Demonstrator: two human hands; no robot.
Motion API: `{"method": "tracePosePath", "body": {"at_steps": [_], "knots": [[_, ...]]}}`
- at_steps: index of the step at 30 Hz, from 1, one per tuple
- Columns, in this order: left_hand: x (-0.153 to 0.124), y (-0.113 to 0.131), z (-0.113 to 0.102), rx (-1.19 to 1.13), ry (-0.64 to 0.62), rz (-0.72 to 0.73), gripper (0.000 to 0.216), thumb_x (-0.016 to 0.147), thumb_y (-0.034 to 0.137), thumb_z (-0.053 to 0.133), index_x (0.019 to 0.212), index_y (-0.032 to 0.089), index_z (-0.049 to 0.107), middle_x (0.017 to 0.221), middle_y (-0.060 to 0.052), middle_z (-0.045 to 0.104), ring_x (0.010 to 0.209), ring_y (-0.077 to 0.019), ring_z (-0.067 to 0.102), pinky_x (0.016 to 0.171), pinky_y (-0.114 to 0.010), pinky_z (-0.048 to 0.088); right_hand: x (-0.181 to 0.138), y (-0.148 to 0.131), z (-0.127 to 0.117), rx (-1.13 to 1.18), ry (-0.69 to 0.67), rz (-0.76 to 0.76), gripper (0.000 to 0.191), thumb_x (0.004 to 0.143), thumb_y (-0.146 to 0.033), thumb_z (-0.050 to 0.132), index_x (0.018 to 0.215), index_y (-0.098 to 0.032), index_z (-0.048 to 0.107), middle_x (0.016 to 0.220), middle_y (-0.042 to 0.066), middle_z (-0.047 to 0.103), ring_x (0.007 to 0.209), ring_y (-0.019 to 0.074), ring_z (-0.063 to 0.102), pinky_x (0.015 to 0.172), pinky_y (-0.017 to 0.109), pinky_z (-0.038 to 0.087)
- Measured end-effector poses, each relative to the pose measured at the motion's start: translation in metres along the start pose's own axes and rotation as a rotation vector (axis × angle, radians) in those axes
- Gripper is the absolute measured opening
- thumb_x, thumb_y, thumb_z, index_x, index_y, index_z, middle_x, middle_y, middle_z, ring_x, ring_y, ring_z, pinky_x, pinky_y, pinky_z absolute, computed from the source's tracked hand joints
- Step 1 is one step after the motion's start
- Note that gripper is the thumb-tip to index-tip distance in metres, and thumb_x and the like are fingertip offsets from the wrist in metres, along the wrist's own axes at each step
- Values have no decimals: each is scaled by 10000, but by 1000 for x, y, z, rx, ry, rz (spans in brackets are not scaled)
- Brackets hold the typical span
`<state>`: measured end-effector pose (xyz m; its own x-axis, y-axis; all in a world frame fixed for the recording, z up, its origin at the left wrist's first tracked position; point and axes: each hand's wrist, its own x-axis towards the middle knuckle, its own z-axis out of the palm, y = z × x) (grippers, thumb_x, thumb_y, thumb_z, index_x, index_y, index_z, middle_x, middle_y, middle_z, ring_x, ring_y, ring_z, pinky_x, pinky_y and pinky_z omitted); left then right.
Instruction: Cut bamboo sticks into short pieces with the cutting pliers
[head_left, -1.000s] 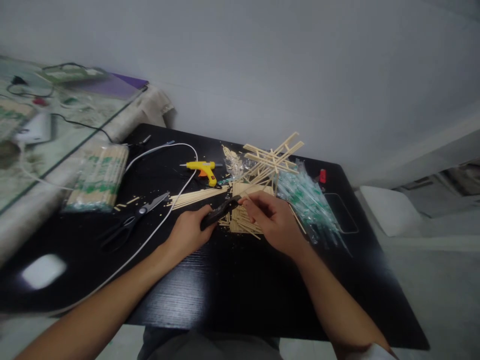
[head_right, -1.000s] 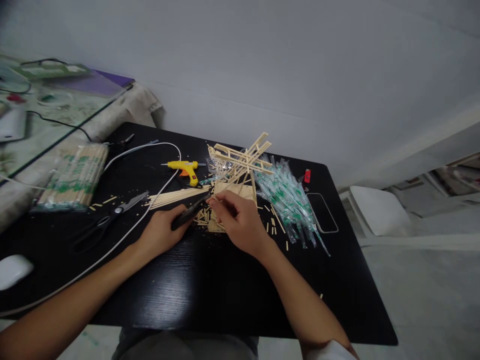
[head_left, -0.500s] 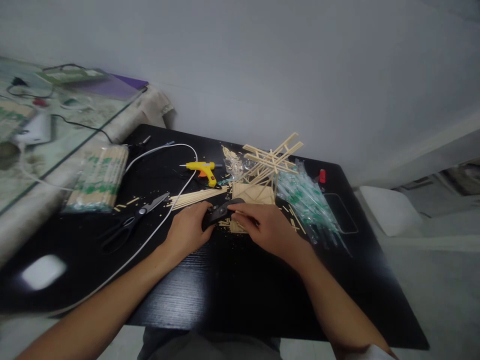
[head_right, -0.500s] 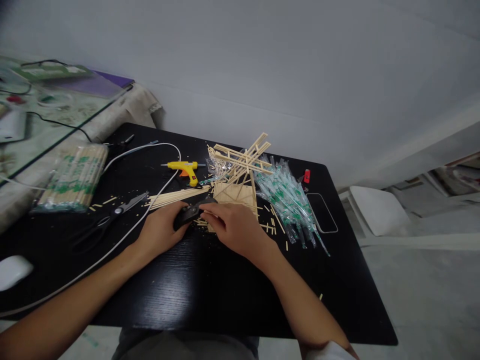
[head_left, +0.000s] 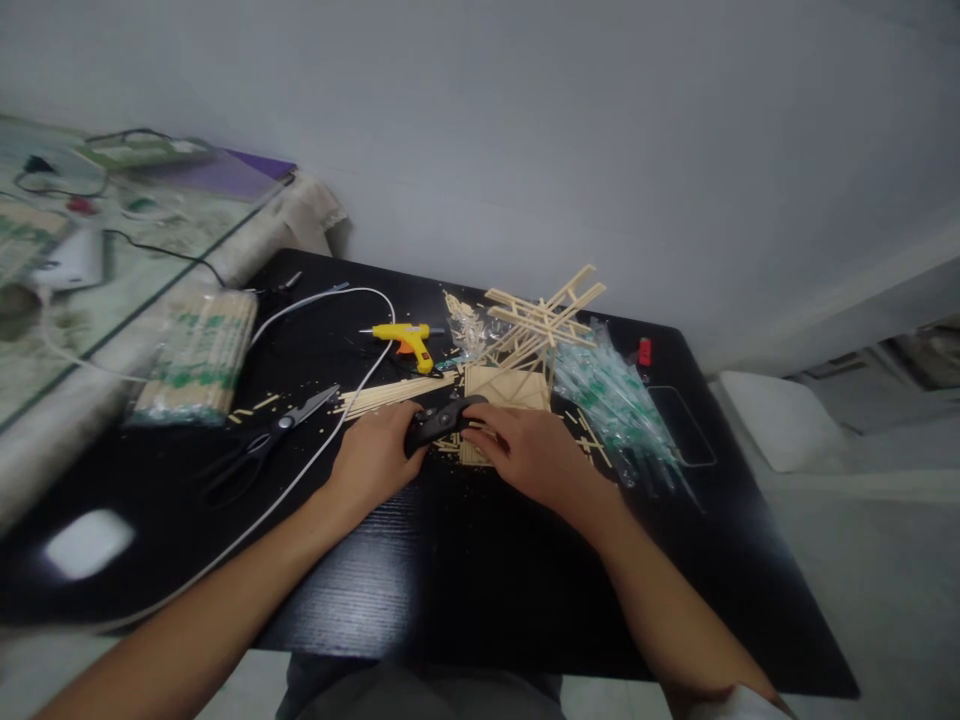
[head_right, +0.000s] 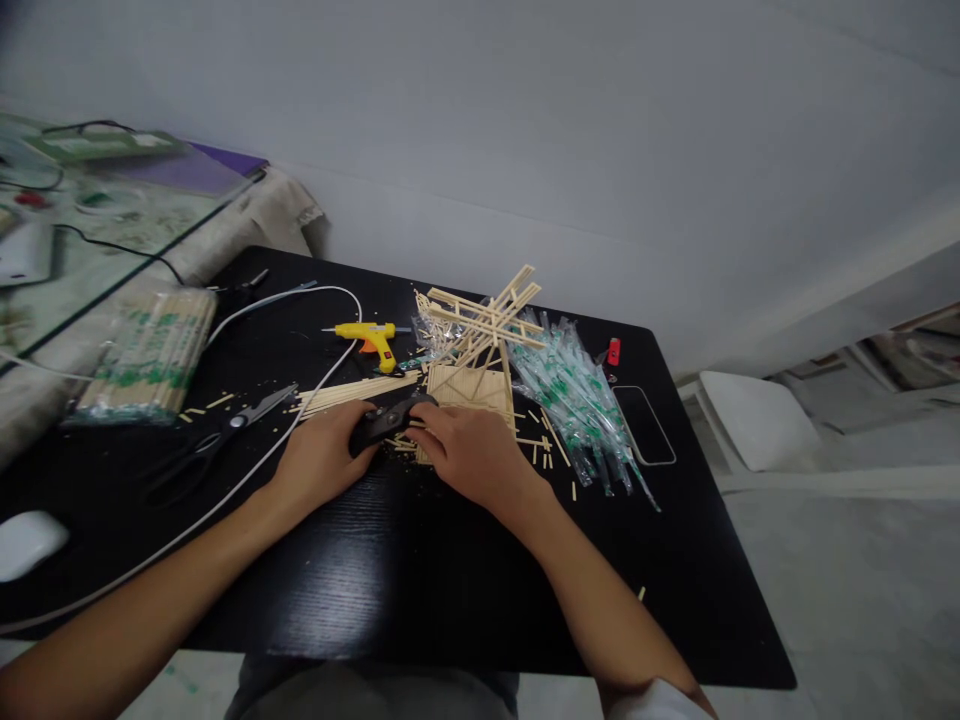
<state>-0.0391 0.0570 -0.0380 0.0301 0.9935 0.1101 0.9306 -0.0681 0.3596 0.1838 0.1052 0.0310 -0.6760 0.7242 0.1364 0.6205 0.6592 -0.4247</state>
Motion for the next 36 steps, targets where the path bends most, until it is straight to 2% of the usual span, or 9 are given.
{"method": "tracePosePath", "body": {"at_steps": [2,5,9,12,15,20,28,32,36], "knots": [[0,-1,0,-4,9,-7,341,851,285,605,1174,183,642,1097,-120,750,995,-334,710,852,-413,528,0,-1,-4,66,25,11,267,996,-342,634,1204,-187,696,836,36,764,691,166,683,676,263,461],[1,-4,1,-52,18,-40,318,853,300,608,1151,197,645,1060,-104,757,979,-318,714,826,-381,516,-3,-4,-15,232,112,28,276,1001,-362,623,1208,-191,685,641,-44,614,537,111,534,599,246,405],[1,-6,1,-283,48,-76,202,892,354,593,1010,204,658,874,-47,741,812,-239,695,750,-317,488,-8,-7,-29,518,264,51,321,1087,-308,409,1350,-261,585,685,-48,527,575,109,482,589,247,405],[2,-2,-1,-522,70,-64,256,937,424,559,849,198,641,732,0,665,702,-177,611,686,-275,456,-10,-9,-32,734,263,111,283,1079,-321,426,1327,-291,560,724,-39,567,562,108,477,541,249,407],[3,3,-3,-689,65,-60,322,930,472,582,795,185,637,725,10,624,705,-158,560,683,-264,446,-10,-10,-29,862,234,150,221,1063,-343,458,1259,-283,542,785,-20,654,572,110,530,539,258,455],[2,10,-4,-900,-103,-124,369,894,524,625,791,173,670,570,42,513,549,-122,453,550,-245,376,-4,-13,-26,944,253,158,179,1022,-352,536,1155,-247,477,884,22,749,693,133,679,693,309,582],[0,11,-5,-1205,-220,-210,436,856,562,680,751,138,677,609,-17,610,473,-78,403,448,-224,266,-1,0,-27,1020,509,267,310,888,-326,737,902,-257,435,848,19,749,809,195,765,745,365,655],[4,8,-8,-1385,-142,-297,372,790,494,761,797,133,676,541,10,560,426,-63,371,429,-217,236,-9,10,-26,997,600,314,365,808,-358,824,839,-241,480,862,23,749,805,193,763,747,360,655],[9,6,-9,-1400,20,-340,312,773,430,768,807,148,640,558,28,546,430,-60,371,429,-218,272,-30,21,-9,914,509,394,405,724,-403,877,769,-214,521,803,26,738,713,183,731,692,336,622]]}}
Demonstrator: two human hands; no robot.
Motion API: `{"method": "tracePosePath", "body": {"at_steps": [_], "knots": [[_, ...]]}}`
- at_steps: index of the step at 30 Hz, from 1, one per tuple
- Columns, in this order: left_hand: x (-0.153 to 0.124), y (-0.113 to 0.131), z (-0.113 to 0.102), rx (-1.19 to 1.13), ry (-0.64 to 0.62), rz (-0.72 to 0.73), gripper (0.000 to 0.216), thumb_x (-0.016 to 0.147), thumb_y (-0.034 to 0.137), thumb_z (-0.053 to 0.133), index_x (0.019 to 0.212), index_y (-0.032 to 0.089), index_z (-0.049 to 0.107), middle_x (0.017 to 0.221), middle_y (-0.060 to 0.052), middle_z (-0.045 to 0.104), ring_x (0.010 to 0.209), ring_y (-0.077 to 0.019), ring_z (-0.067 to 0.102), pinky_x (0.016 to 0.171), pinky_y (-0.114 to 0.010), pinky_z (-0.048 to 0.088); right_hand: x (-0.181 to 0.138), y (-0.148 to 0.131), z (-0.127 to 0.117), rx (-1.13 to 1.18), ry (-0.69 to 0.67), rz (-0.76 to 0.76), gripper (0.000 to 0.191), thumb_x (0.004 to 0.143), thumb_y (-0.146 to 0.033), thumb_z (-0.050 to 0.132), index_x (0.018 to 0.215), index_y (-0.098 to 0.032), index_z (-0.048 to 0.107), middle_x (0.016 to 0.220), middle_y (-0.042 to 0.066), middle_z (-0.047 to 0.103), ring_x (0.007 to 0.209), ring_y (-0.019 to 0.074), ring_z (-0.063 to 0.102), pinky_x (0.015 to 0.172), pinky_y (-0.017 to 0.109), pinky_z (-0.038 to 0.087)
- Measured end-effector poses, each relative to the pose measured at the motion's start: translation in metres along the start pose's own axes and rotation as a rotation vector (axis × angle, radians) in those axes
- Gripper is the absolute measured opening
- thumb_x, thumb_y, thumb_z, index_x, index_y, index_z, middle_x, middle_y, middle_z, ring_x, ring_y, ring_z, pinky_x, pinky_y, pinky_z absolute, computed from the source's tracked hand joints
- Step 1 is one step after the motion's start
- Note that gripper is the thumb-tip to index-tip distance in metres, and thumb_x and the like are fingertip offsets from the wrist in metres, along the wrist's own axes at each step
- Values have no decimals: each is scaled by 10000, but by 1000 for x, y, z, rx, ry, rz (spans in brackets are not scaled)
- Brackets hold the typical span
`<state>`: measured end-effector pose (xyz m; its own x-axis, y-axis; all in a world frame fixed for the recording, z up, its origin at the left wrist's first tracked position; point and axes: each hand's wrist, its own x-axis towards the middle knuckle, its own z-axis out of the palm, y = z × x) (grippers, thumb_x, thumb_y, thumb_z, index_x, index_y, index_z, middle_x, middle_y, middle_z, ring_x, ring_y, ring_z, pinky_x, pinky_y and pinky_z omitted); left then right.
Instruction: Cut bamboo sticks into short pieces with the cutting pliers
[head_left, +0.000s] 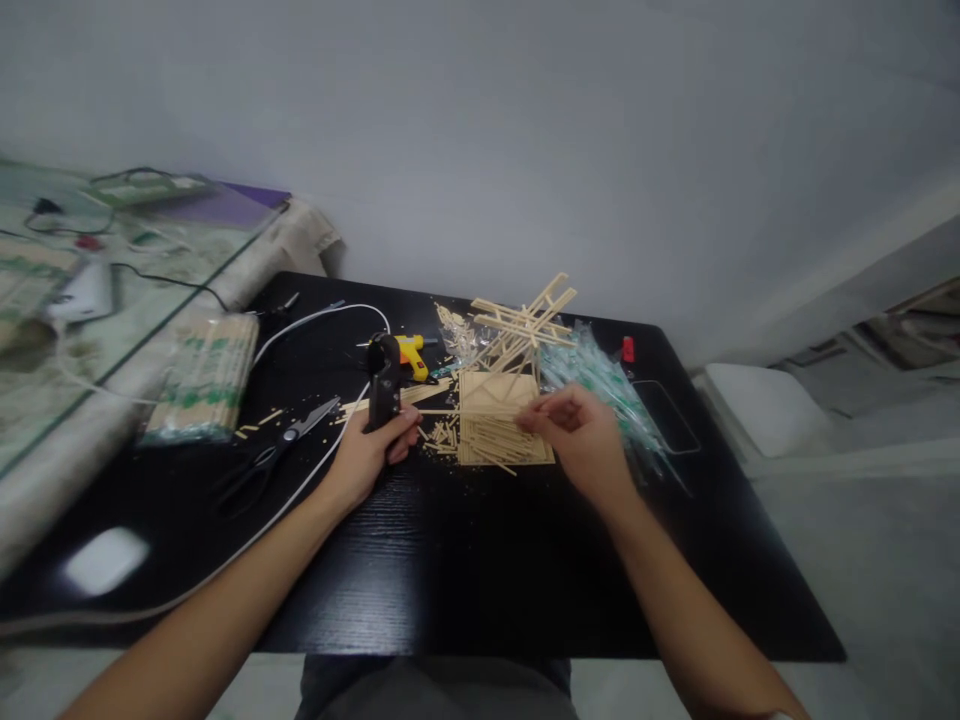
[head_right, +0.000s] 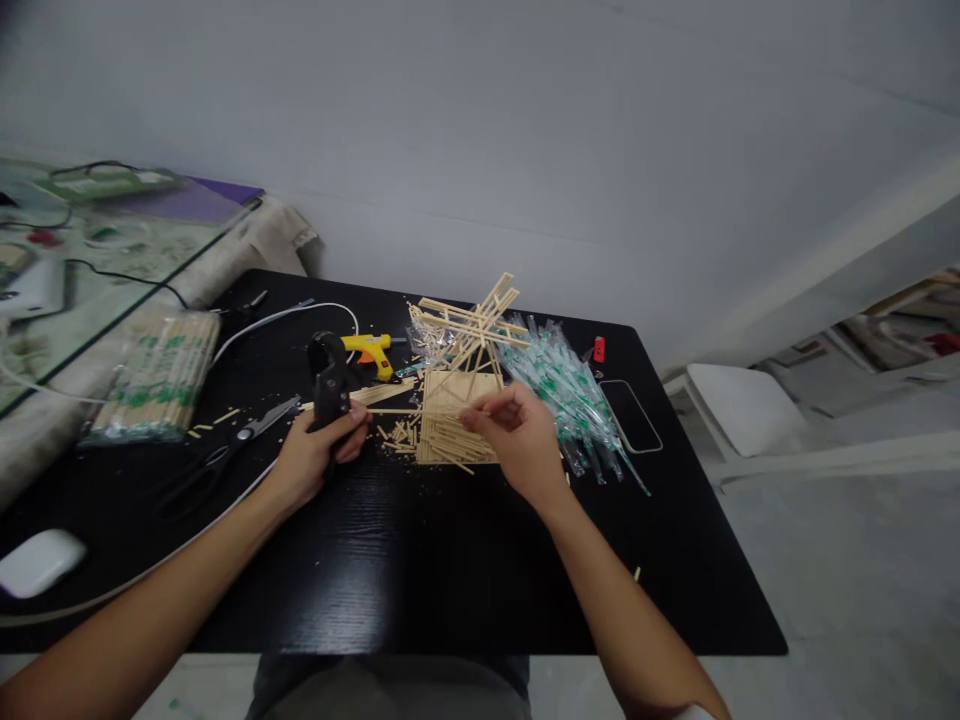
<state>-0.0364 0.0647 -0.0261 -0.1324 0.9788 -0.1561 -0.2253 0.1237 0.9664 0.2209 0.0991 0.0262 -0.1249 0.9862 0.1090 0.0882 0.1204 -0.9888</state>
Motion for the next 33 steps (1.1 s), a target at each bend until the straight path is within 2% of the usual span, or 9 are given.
{"method": "tracePosePath", "body": {"at_steps": [3,6,11,18,21,23,26,30,33], "knots": [[2,-1,-1,29,89,64,277,800,403,745,797,161,610,570,40,531,467,-67,409,447,-210,297,-20,22,-4,-219,-120,56,289,775,-371,820,772,-195,591,721,11,697,682,181,697,666,319,584],[3,-4,-4,65,142,121,271,808,395,734,768,175,581,578,51,498,502,-76,429,468,-208,319,-39,43,0,-463,-186,13,120,849,-249,728,930,-192,660,842,33,733,770,196,708,753,353,588],[4,-4,-8,136,149,187,255,807,398,693,745,191,557,577,56,469,515,-89,426,486,-216,334,-54,66,16,-848,-201,-187,246,924,-96,585,1147,-184,637,1069,126,707,986,265,684,923,450,573],[3,-3,-9,319,66,253,246,819,395,646,709,197,551,563,53,468,518,-100,422,523,-236,350,-55,71,28,-1080,-253,-256,428,921,40,378,1214,-143,632,1063,162,692,1007,285,659,955,447,563],[0,-1,-7,413,13,278,245,808,415,641,722,194,577,567,44,493,533,-117,448,550,-250,376,-58,66,25,-993,-242,-232,477,919,33,386,1303,-143,609,1120,166,689,1059,277,659,996,465,548],[-3,3,-4,480,-20,300,253,797,420,652,711,191,588,571,40,507,546,-124,460,571,-256,386,-60,59,21,-864,-251,-185,441,945,-13,430,1322,-148,615,1125,157,705,1066,265,673,1007,470,542],[-8,11,1,574,-58,345,238,791,407,673,727,182,626,608,34,548,586,-131,481,614,-260,398,-64,48,13,-612,-341,-108,354,945,-58,516,1232,-175,688,1130,123,750,1055,240,705,1005,447,543],[-16,27,10,704,-104,418,213,805,380,682,762,173,652,662,26,580,632,-133,487,631,-257,384,-74,36,9,-282,-473,39,368,911,-69,558,1223,-197,706,1134,77,778,1046,213,727,989,410,556],[-20,39,16,807,-118,484,227,859,384,634,787,170,637,656,32,546,613,-123,460,605,-251,363,-80,33,11,-152,-486,92,362,885,-73,577,1201,-180,717,1086,66,785,1015,204,728,961,384,562]]}}
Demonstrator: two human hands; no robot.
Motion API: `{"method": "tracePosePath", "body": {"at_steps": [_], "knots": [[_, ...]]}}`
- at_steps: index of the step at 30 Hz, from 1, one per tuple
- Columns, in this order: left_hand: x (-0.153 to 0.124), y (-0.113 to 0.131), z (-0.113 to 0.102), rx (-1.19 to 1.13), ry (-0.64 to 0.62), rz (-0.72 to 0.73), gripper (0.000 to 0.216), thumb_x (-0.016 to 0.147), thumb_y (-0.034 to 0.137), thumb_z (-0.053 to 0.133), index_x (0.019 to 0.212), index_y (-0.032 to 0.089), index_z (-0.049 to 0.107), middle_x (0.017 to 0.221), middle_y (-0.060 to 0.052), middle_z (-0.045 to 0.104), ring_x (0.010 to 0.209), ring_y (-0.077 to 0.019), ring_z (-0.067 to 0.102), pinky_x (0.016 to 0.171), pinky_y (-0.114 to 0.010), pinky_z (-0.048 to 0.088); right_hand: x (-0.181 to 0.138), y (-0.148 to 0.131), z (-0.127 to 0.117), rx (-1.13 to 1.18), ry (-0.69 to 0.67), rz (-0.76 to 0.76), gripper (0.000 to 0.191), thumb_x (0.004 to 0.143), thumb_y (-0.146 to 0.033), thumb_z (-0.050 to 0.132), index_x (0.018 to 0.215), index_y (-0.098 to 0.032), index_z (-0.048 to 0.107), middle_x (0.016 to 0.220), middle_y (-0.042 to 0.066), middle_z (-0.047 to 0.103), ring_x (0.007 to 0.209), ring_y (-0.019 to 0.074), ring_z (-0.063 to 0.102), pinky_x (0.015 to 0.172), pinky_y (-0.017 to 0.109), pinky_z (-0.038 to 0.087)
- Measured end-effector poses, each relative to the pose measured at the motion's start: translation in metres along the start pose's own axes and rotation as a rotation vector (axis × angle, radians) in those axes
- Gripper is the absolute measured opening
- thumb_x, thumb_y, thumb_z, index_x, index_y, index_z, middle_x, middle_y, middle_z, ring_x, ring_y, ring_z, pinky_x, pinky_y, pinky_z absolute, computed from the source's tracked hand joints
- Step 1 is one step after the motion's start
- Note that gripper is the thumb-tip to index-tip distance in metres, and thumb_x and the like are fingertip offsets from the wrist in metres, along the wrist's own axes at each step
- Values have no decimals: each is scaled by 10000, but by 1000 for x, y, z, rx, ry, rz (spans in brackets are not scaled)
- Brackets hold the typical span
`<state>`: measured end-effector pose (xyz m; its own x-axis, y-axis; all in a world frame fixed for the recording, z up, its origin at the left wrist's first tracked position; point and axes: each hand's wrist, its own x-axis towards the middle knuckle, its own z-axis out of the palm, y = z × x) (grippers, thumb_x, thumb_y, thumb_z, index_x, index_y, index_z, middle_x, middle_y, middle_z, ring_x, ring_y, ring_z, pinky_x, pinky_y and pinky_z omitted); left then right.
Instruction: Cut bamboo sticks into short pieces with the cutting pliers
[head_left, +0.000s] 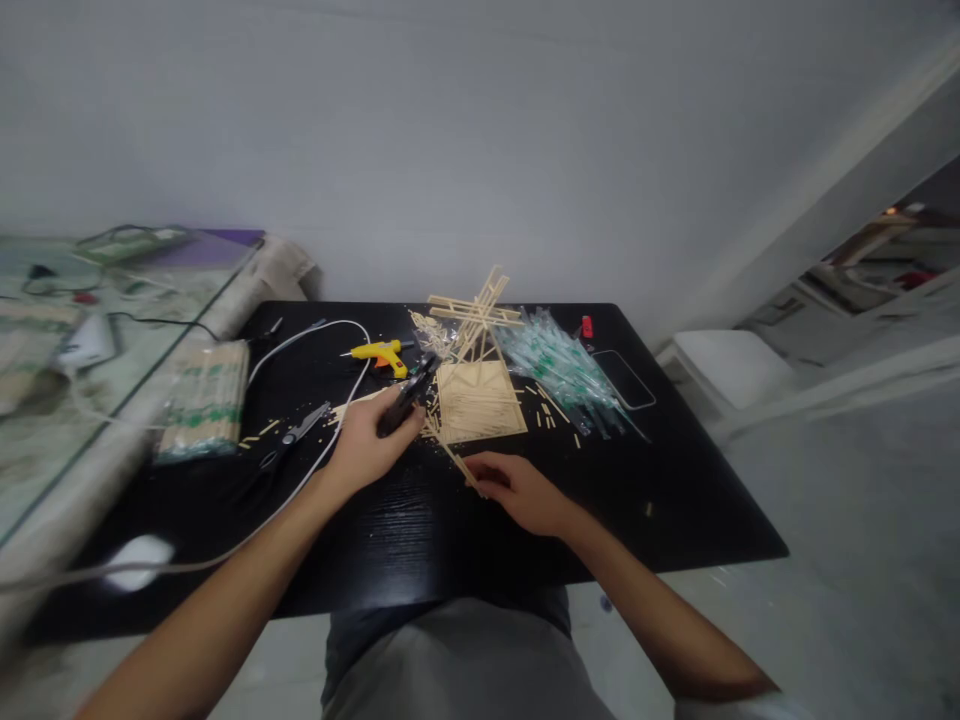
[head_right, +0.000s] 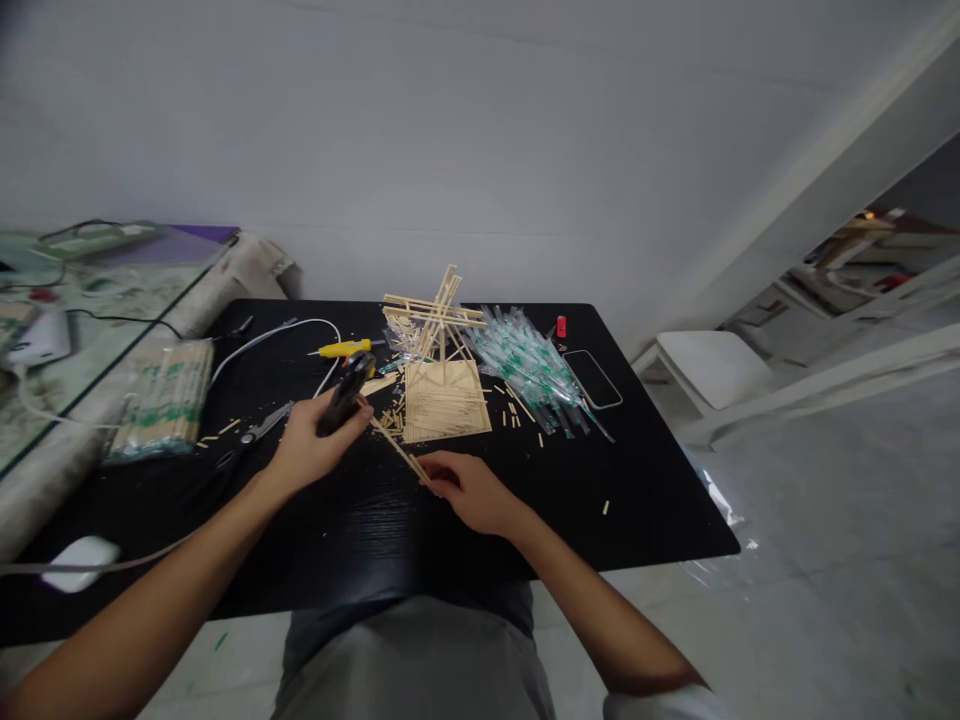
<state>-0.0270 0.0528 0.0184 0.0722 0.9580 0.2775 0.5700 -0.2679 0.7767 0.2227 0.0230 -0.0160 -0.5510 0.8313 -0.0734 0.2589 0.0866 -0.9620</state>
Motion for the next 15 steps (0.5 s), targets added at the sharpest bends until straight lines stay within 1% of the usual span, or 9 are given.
{"method": "tracePosePath", "body": {"at_steps": [2,5,9,12,14,15], "knots": [[3,8,-2,39,7,28,230,871,389,620,798,171,629,659,32,536,611,-121,448,595,-250,357,-1,-2,2,20,31,-13,290,889,-108,599,1133,-169,743,1076,71,785,996,206,724,942,374,561],[9,19,-5,91,-18,90,220,873,379,613,784,177,610,654,35,515,612,-119,429,596,-250,350,-1,-3,2,8,83,-11,186,890,-189,651,1028,-157,771,994,72,793,918,209,727,886,361,566],[15,35,-4,134,-44,200,218,886,338,592,735,188,546,634,50,468,586,-104,405,599,-242,348,3,1,-1,20,127,-8,140,859,-257,722,933,-156,782,898,58,798,847,207,736,829,331,566],[17,45,-1,168,-77,265,139,866,282,590,769,185,567,648,42,531,568,-102,438,603,-236,372,12,11,0,-4,145,-48,121,843,-267,739,886,-160,776,843,40,793,807,201,737,805,319,570],[16,49,2,187,-122,310,61,849,235,581,848,182,611,690,28,597,584,-112,495,621,-235,403,19,21,1,-22,176,-83,118,840,-262,733,892,-163,770,847,37,794,796,199,741,802,322,579],[15,50,5,195,-145,333,84,844,217,575,899,181,627,724,18,629,608,-121,531,636,-235,421,22,26,2,-29,196,-97,118,837,-260,730,894,-164,767,855,39,795,797,201,743,801,325,582]]}}
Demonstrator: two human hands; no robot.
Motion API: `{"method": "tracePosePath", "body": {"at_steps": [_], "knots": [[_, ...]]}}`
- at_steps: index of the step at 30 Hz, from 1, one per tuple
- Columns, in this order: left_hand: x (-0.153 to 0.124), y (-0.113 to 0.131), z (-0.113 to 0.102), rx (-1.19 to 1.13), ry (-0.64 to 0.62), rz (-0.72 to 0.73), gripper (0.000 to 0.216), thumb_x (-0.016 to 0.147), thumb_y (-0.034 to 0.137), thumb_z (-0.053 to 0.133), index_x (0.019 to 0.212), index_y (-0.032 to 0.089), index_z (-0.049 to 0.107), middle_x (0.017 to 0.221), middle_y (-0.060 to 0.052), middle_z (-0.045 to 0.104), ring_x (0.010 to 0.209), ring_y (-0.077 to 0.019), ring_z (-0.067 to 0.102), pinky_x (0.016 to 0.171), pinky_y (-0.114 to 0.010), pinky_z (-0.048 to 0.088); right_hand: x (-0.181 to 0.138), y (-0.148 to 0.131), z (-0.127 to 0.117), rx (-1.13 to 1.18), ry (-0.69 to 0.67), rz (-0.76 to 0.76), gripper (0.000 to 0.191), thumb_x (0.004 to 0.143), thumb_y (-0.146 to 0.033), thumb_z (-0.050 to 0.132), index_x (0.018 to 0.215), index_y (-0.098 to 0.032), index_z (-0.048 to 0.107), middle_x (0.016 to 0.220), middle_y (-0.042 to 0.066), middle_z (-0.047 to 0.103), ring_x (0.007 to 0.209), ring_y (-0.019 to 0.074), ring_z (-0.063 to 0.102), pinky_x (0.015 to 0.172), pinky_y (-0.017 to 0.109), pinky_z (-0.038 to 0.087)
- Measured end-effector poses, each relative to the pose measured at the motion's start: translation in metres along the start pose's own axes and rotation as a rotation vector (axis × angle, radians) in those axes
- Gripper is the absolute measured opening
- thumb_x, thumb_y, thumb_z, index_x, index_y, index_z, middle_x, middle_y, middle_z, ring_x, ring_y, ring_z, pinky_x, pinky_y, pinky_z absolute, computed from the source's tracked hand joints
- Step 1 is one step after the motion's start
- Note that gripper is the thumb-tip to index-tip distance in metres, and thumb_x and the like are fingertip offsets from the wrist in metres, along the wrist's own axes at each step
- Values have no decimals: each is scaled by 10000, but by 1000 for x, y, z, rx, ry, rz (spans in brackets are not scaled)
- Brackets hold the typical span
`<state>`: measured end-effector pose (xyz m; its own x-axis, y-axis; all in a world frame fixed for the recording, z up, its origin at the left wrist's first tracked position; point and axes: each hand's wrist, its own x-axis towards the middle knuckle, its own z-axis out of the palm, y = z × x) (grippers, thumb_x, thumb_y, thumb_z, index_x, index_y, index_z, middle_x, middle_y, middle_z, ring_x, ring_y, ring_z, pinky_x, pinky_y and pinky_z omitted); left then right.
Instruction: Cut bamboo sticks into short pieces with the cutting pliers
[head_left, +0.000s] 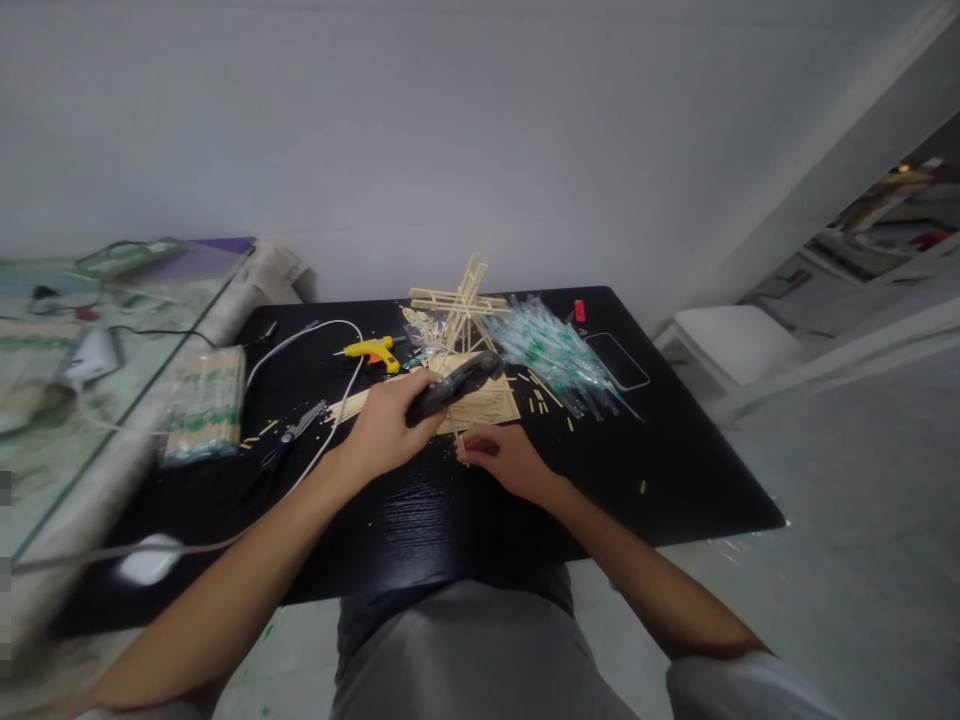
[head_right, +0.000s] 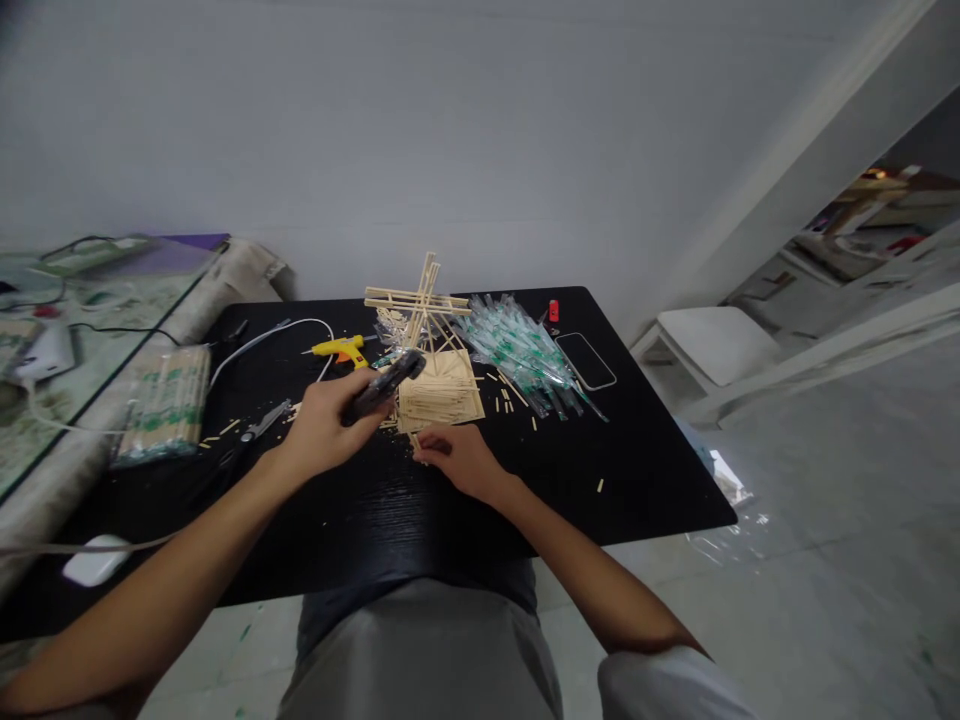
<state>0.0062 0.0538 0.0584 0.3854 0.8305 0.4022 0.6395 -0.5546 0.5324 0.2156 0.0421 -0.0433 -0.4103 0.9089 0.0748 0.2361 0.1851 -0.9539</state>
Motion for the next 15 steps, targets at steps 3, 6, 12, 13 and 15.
{"method": "tracePosePath", "body": {"at_steps": [3,6,12,13,15], "knots": [[-5,2,8,19,-48,62,201,832,180,563,1020,181,635,829,-10,700,701,-149,624,685,-244,468,4,13,5,-20,46,-23,107,837,-251,728,897,-170,763,894,50,796,835,212,745,821,334,580],[-9,1,15,37,-67,88,256,819,161,564,1068,183,619,858,-16,719,732,-159,660,704,-250,491,4,20,8,-50,68,-34,89,849,-235,727,905,-177,765,902,50,793,840,217,736,819,333,567],[-10,-1,20,39,-67,88,234,842,184,578,1075,189,604,843,-13,715,711,-157,664,680,-251,497,5,21,6,-132,63,-76,56,871,-227,741,876,-180,770,830,22,775,758,186,695,774,290,519],[-10,-1,20,34,-64,92,229,843,184,577,1071,186,603,836,-13,713,705,-156,662,674,-251,496,6,21,6,-146,61,-85,55,875,-226,742,870,-180,771,824,18,773,754,181,689,770,282,510],[-10,-2,21,28,-55,99,226,840,177,576,1065,182,604,825,-11,710,694,-152,656,666,-249,494,6,21,6,-172,56,-104,56,882,-223,743,865,-179,772,825,16,773,757,176,683,767,272,497]]}}
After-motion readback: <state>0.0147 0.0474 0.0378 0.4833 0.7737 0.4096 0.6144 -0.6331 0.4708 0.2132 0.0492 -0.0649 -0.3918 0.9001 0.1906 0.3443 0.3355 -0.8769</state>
